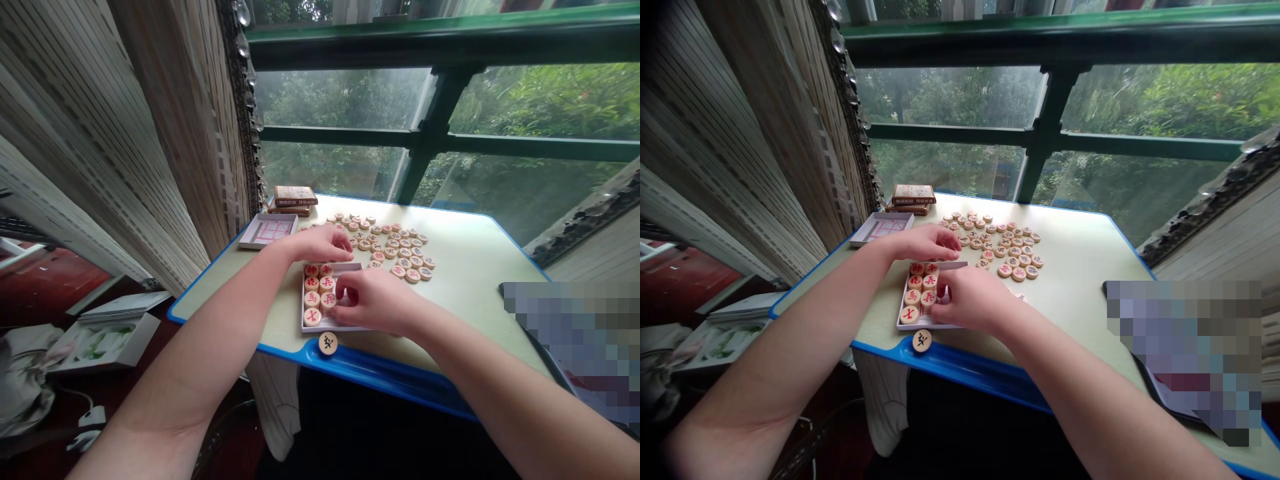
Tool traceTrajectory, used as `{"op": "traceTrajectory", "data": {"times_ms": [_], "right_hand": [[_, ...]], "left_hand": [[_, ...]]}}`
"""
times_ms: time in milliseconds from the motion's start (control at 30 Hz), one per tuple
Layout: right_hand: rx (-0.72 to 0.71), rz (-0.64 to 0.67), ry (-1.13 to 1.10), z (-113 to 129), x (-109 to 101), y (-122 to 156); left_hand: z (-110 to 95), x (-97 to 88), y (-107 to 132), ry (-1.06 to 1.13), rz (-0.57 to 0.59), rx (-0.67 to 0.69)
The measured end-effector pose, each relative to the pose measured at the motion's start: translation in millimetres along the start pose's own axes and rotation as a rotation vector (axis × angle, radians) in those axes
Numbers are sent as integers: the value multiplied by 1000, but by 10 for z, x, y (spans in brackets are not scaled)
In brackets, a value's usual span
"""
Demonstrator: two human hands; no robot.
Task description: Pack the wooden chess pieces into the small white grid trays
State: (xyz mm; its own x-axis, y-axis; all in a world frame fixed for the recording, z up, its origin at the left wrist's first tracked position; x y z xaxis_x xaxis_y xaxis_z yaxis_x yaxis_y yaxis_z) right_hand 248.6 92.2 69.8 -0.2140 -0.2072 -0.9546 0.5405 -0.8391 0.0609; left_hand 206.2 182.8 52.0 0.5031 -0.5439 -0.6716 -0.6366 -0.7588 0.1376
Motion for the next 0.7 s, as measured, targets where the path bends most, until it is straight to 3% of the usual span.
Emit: {"op": "traceTrajectory", "data": {"times_ms": [700], "right_hand": [[-29,-23,2,30,20,-33]], "left_hand": [[-26,-5,49,-26,5,-47]]}}
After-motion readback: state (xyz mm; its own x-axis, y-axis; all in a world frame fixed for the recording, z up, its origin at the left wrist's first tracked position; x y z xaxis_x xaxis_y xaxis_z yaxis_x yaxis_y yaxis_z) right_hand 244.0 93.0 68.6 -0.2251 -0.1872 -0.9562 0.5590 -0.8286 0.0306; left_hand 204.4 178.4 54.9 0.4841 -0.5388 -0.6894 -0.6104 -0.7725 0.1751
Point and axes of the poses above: each hand's wrist, its own y-axis away from the middle knuckle, its own x-axis out of the palm, z = x × y, the point moved 10 cm from there along -y, towards the middle knuckle, and after that the axes turned 3 degrees about y, right-handed, at the moved point
